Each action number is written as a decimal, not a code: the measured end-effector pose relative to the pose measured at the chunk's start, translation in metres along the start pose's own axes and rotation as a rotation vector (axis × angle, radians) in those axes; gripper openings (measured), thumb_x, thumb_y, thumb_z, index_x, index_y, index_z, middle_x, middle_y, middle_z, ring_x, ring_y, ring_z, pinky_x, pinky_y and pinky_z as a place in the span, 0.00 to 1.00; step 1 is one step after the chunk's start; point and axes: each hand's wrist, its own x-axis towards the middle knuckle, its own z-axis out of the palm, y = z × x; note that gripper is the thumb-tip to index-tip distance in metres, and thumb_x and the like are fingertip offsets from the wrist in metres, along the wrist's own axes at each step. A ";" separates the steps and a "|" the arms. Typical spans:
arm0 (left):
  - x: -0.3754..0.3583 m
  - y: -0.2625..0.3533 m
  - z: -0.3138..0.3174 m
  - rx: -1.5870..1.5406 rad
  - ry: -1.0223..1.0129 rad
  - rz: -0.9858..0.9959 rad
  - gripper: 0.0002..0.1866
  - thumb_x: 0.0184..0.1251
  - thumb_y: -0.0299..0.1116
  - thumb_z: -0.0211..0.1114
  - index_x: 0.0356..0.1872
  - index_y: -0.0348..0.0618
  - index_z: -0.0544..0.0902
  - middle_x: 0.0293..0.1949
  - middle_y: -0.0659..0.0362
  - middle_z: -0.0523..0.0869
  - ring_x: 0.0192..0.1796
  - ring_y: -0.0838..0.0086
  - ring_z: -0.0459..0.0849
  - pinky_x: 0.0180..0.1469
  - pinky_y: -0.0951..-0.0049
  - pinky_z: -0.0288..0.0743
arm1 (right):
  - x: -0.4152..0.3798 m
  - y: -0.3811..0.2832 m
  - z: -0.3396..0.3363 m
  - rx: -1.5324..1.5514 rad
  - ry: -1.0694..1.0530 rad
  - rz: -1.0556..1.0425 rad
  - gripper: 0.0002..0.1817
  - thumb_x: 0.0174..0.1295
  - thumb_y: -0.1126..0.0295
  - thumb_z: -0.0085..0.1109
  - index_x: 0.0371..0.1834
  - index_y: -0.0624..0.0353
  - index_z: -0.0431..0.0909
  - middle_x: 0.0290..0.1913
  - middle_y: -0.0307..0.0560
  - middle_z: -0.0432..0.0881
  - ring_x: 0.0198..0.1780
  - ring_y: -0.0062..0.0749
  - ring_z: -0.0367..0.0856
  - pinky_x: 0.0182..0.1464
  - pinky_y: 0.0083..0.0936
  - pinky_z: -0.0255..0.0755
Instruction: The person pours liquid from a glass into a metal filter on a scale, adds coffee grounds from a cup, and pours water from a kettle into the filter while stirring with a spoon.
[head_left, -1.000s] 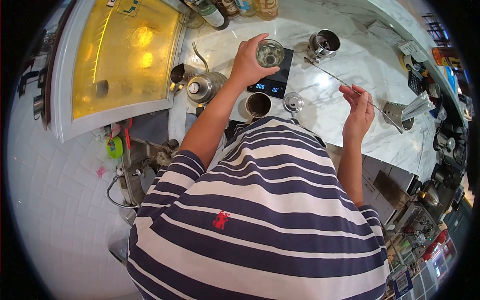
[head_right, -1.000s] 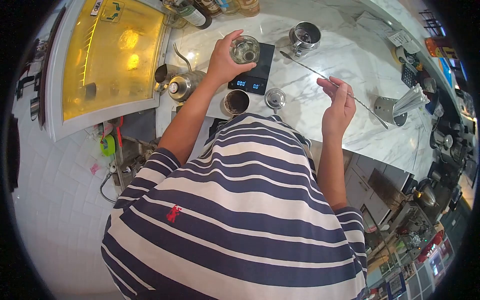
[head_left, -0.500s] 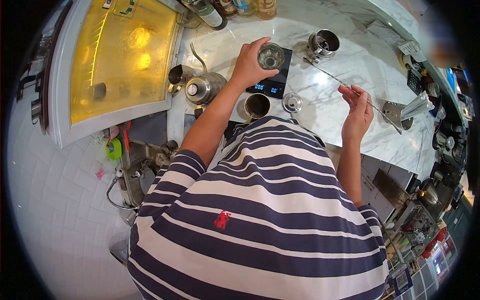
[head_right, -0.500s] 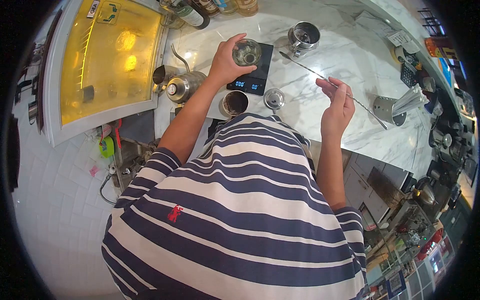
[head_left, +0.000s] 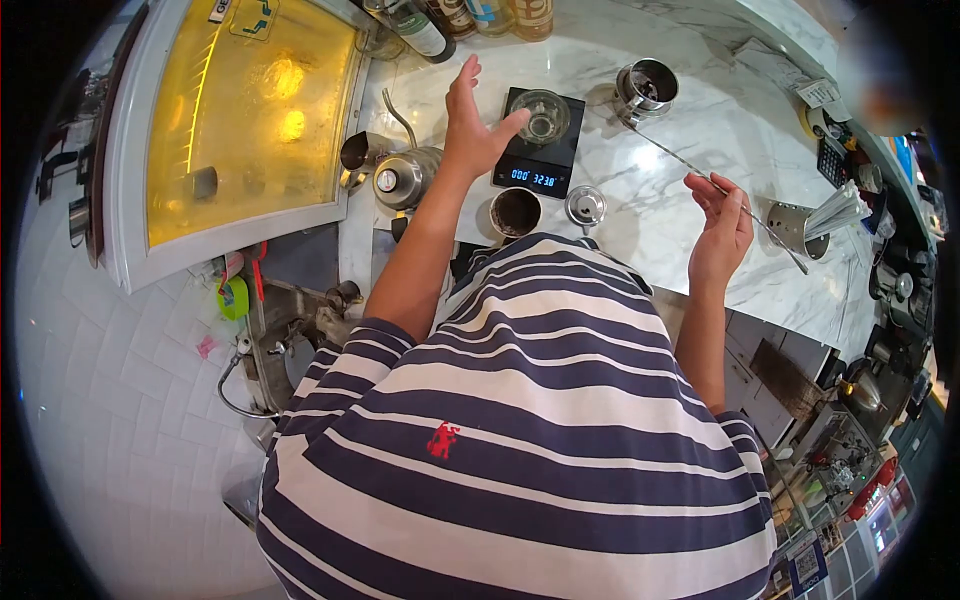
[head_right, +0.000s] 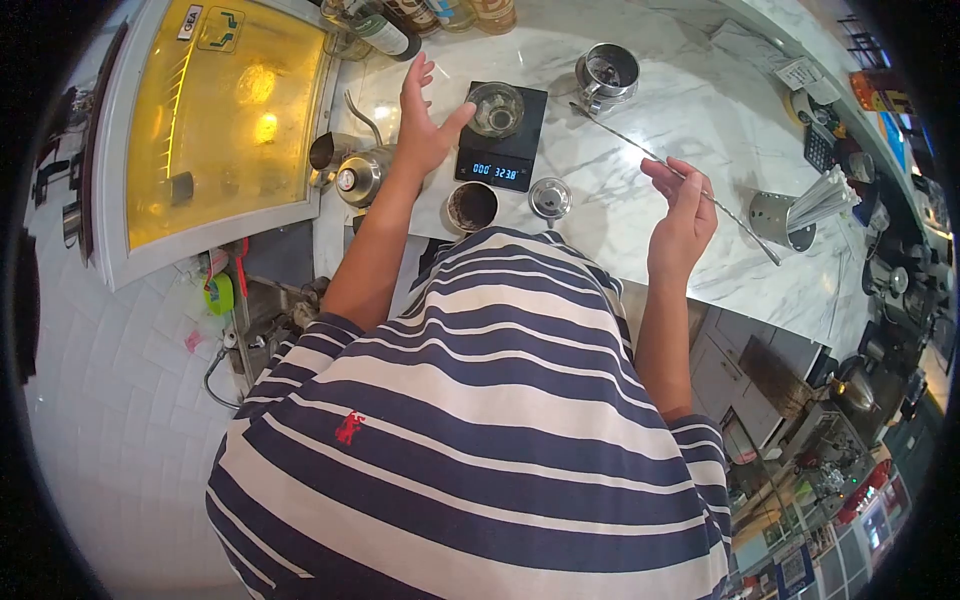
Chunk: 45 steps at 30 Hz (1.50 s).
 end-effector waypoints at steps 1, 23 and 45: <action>-0.003 0.002 0.000 -0.004 0.045 0.011 0.55 0.60 0.48 0.78 0.83 0.46 0.53 0.76 0.46 0.67 0.75 0.56 0.68 0.70 0.48 0.68 | 0.000 0.001 -0.001 0.003 0.004 -0.001 0.21 0.86 0.61 0.37 0.55 0.66 0.79 0.47 0.57 0.90 0.54 0.39 0.88 0.63 0.35 0.76; 0.028 0.079 0.136 -0.109 -0.257 -0.433 0.23 0.75 0.46 0.64 0.62 0.41 0.77 0.43 0.51 0.91 0.45 0.61 0.89 0.52 0.61 0.80 | 0.025 -0.003 -0.046 0.036 0.124 -0.102 0.23 0.86 0.60 0.34 0.55 0.67 0.77 0.50 0.61 0.89 0.56 0.44 0.88 0.63 0.37 0.77; 0.036 0.084 0.113 -0.508 -0.433 -0.390 0.14 0.85 0.40 0.53 0.48 0.41 0.80 0.45 0.58 0.88 0.45 0.74 0.84 0.52 0.69 0.76 | 0.015 -0.029 -0.041 0.059 0.127 -0.159 0.23 0.86 0.60 0.32 0.55 0.67 0.76 0.50 0.62 0.89 0.55 0.44 0.89 0.62 0.37 0.76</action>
